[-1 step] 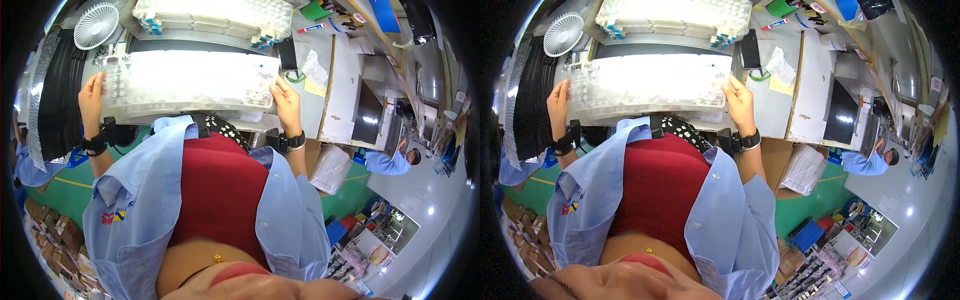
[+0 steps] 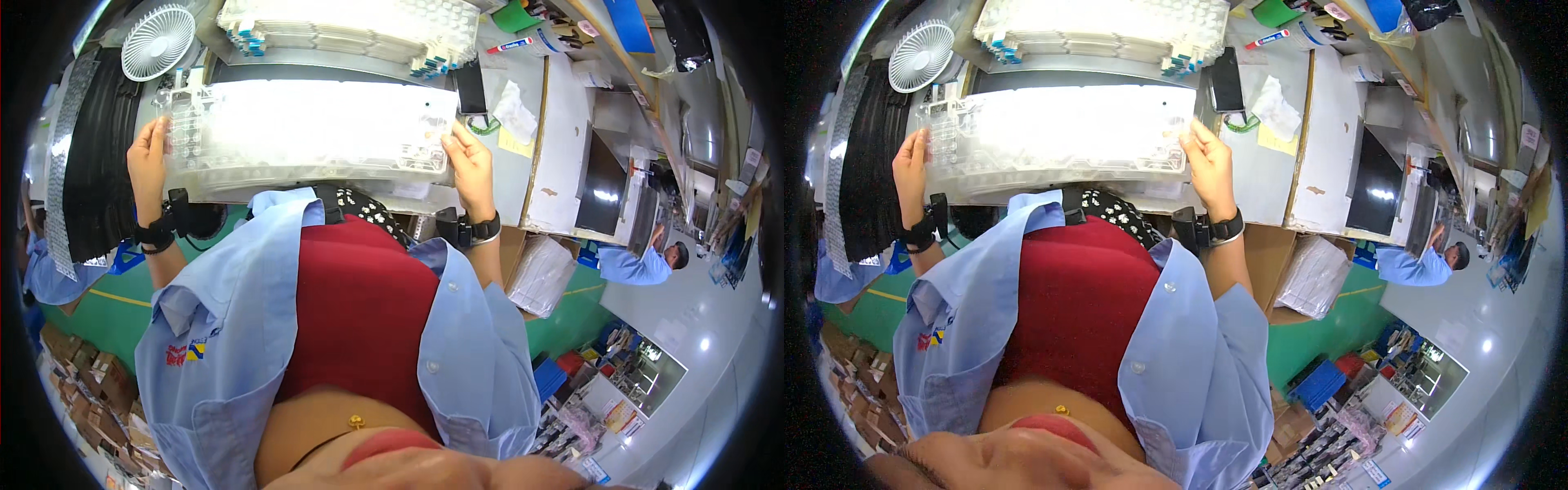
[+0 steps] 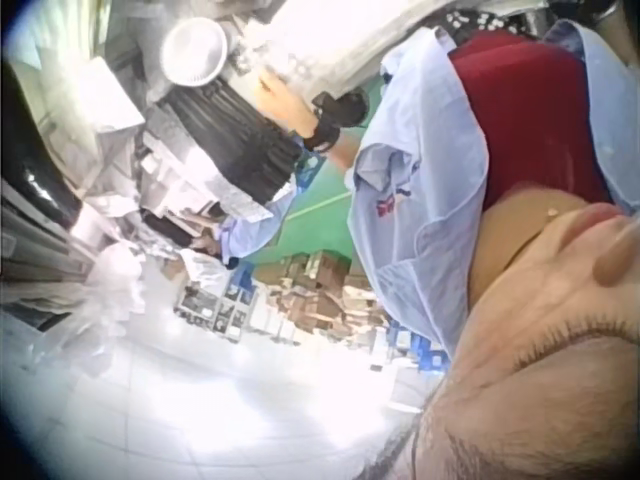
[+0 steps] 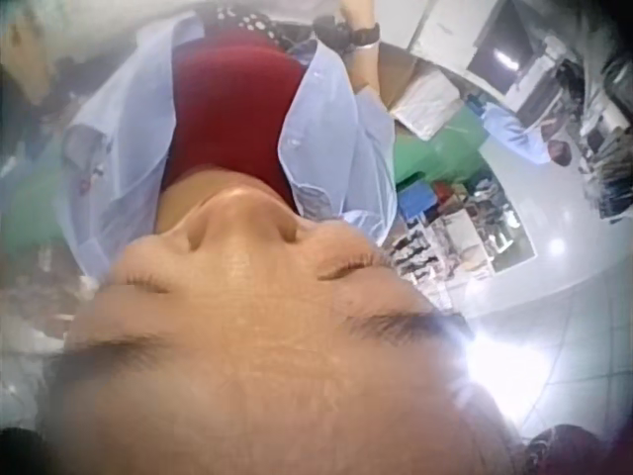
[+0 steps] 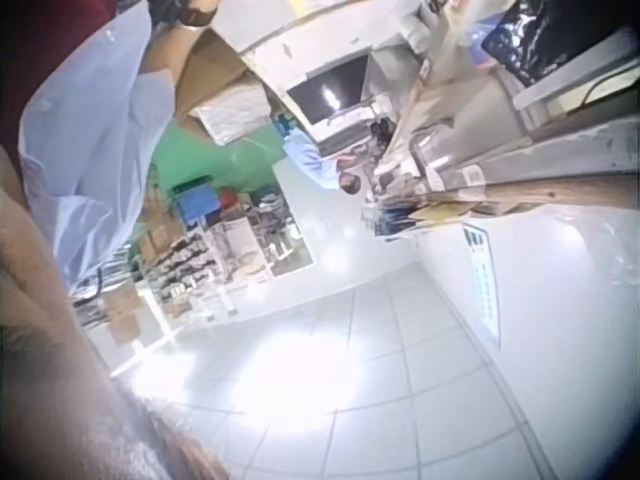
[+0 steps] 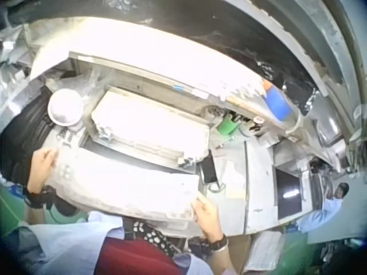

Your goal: Assembling and inspecting electronic components at a factory workstation.

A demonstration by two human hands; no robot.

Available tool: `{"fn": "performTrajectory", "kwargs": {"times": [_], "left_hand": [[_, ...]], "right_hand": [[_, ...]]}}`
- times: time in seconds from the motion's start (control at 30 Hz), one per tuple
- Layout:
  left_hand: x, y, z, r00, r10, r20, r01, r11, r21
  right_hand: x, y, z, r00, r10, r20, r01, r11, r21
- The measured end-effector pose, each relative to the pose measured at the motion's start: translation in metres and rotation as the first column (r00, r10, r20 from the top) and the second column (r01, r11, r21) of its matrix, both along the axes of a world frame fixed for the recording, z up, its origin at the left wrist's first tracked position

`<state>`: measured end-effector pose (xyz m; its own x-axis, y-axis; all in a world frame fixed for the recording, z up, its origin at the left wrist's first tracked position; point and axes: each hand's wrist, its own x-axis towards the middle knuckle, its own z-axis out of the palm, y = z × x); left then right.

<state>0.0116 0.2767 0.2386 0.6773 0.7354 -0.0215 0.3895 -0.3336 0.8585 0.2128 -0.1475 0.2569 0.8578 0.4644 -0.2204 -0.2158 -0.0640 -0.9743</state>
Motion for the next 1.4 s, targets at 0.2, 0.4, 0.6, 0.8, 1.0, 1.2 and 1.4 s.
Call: {"fn": "performTrajectory", "kwargs": {"times": [0.2, 0.4, 0.6, 0.8, 1.0, 1.2, 1.4], "left_hand": [[0.005, 0.007, 0.006, 0.998, 0.034, 0.049, -0.032, 0.999, -0.038], [-0.005, 0.011, 0.013, 0.996, 0.062, 0.071, -0.058, 0.996, -0.063], [-0.003, 0.005, 0.002, 0.993, -0.015, 0.115, 0.046, 0.961, -0.271], [0.006, -0.017, 0.009, 0.971, 0.029, 0.238, 0.131, 0.768, -0.626], [0.018, -0.031, 0.016, 0.943, 0.016, 0.333, 0.259, 0.593, -0.762], [0.025, -0.041, 0.027, 0.952, -0.075, 0.297, 0.254, 0.736, -0.627], [0.034, -0.056, 0.033, 0.824, -0.381, 0.420, 0.292, 0.920, 0.262]], "right_hand": [[0.011, 0.010, 0.017, 0.999, 0.030, 0.010, -0.030, 0.999, 0.020], [0.016, 0.018, 0.018, 1.000, 0.012, 0.025, -0.012, 1.000, 0.008], [0.030, -0.002, 0.019, 1.000, 0.003, 0.031, -0.003, 1.000, -0.023], [0.063, -0.031, -0.006, 0.998, -0.048, 0.030, 0.048, 0.999, -0.015], [0.072, -0.036, 0.000, 0.999, -0.029, 0.036, 0.028, 0.999, 0.032], [0.071, -0.043, 0.007, 0.993, -0.079, 0.087, 0.081, 0.997, -0.018], [0.081, -0.082, -0.011, 0.892, -0.311, 0.329, 0.336, 0.942, -0.020]]}}
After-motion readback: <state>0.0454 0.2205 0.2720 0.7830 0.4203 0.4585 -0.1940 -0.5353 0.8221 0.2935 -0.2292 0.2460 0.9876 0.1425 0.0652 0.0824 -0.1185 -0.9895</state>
